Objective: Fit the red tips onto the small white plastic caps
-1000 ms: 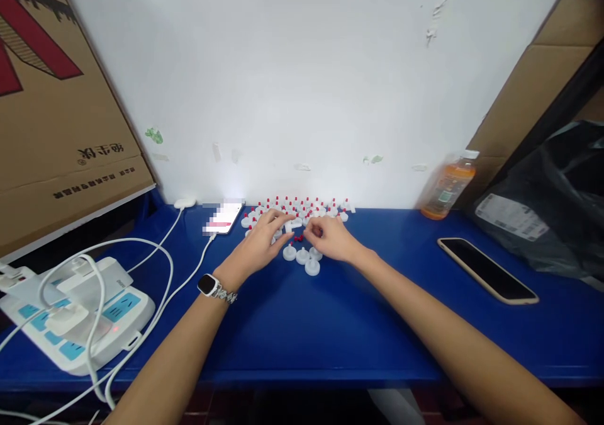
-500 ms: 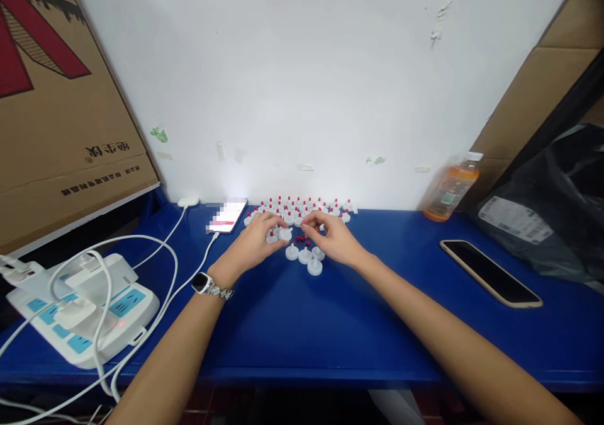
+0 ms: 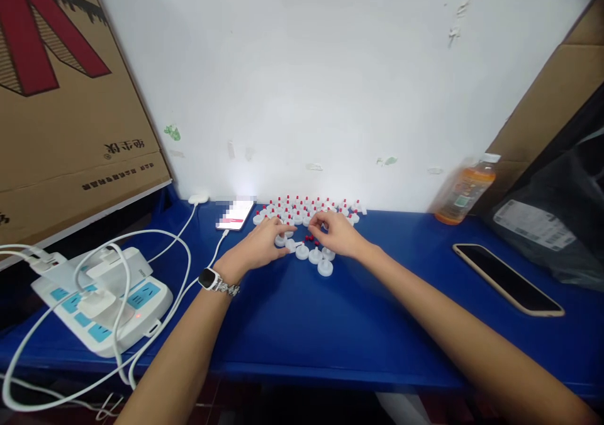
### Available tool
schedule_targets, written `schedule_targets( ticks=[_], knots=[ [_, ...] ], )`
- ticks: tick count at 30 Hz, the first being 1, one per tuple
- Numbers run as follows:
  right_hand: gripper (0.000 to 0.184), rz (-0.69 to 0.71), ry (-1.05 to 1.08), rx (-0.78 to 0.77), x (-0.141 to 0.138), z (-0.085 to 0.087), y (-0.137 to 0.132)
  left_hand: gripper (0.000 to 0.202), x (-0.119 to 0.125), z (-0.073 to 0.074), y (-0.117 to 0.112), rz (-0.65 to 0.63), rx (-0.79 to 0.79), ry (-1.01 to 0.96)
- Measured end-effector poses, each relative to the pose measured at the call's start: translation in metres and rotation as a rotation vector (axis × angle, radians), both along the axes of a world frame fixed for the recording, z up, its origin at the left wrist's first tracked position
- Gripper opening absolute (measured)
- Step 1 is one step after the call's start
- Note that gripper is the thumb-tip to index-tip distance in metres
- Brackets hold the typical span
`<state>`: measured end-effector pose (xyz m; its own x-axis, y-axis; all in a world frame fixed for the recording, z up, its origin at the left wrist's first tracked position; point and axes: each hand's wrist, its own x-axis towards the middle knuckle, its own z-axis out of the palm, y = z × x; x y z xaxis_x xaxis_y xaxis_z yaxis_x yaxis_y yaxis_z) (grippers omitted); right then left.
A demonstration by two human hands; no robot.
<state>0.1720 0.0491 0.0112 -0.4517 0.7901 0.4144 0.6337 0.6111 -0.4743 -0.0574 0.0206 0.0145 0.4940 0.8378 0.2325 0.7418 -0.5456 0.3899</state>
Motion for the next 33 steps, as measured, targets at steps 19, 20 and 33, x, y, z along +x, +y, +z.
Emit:
schedule_targets(
  ticks=[19,20,33],
  knots=[
    [0.01,0.163,0.12,-0.141,-0.059,0.019,0.013,0.036,-0.019,0.002,0.003,0.153,0.124,-0.149],
    [0.013,0.172,0.223,-0.18,-0.055,0.019,0.01,0.034,-0.015,0.003,0.001,0.115,0.141,-0.171],
    [0.036,0.066,0.256,-0.059,-0.008,0.014,-0.032,0.028,0.041,0.011,-0.018,-0.15,0.386,-0.147]
  ],
)
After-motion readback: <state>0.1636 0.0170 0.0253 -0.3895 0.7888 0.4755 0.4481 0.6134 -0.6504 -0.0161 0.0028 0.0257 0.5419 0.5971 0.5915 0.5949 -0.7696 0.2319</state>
